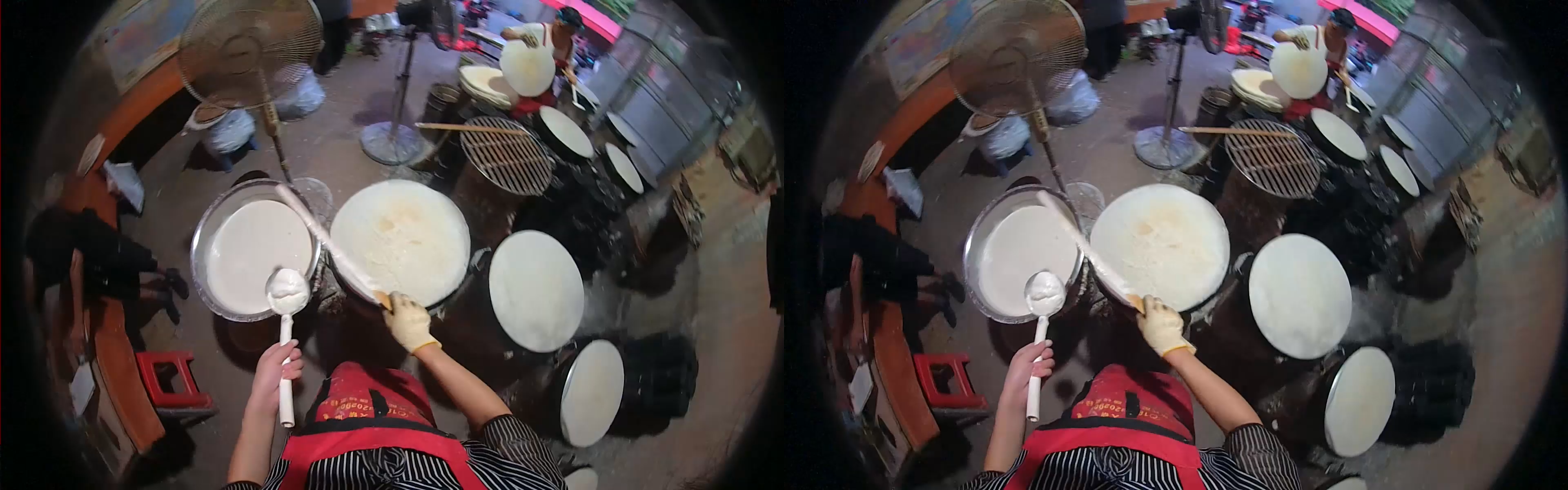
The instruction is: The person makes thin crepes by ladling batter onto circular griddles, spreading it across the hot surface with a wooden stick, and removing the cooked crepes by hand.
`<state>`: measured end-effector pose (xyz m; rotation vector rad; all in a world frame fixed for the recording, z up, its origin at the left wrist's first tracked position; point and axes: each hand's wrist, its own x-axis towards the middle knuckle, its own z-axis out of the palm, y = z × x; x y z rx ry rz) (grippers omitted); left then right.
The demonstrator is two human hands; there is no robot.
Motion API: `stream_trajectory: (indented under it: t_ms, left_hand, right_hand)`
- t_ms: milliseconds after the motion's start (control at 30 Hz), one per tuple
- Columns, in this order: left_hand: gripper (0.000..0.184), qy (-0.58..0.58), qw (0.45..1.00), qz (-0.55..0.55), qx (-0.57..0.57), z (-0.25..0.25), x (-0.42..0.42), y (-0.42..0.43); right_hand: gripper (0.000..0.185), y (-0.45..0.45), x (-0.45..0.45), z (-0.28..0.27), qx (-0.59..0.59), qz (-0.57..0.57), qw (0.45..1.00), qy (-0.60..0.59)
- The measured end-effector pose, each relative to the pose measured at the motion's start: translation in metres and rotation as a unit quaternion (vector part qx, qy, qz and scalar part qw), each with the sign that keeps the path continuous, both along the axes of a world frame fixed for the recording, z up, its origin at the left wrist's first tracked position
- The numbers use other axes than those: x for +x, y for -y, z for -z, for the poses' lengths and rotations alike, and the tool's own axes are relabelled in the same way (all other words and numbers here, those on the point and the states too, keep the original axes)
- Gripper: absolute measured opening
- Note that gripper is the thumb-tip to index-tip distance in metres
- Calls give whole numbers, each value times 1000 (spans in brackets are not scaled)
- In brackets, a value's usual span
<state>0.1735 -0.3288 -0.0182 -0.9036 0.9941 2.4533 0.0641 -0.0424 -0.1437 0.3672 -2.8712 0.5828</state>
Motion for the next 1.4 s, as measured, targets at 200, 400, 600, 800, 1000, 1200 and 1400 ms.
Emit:
stream_trajectory:
  t_ms: [200, 400, 600, 800, 1000, 1200, 1400]
  left_hand:
    - [9, 16, 991, -135, -22, 8, 27, 22]
    - [9, 11, 984, -170, 53, 20, 2, 47]
    - [13, 2, 994, -100, 43, 35, -57, 56]
    - [15, -23, 994, -80, 77, 16, -111, 9]
    - [18, -29, 991, -106, 72, -16, -145, -79]
    - [19, -17, 985, -155, 70, -51, -159, -158]
    - [20, 3, 986, -164, 14, -92, -177, -223]
  right_hand:
    - [63, 59, -57, 5, 63, -100, 991, 59]
    - [26, 49, -86, -4, 42, -108, 993, 0]
    - [17, -16, -164, -147, -18, -24, 999, 20]
    - [26, -168, -290, -292, -59, 105, 989, -91]
    - [40, -373, -402, -277, -282, 300, 908, -82]
    - [35, -487, -491, -55, -474, 475, 734, -105]
    - [34, -497, -495, 49, -474, 590, 651, -67]
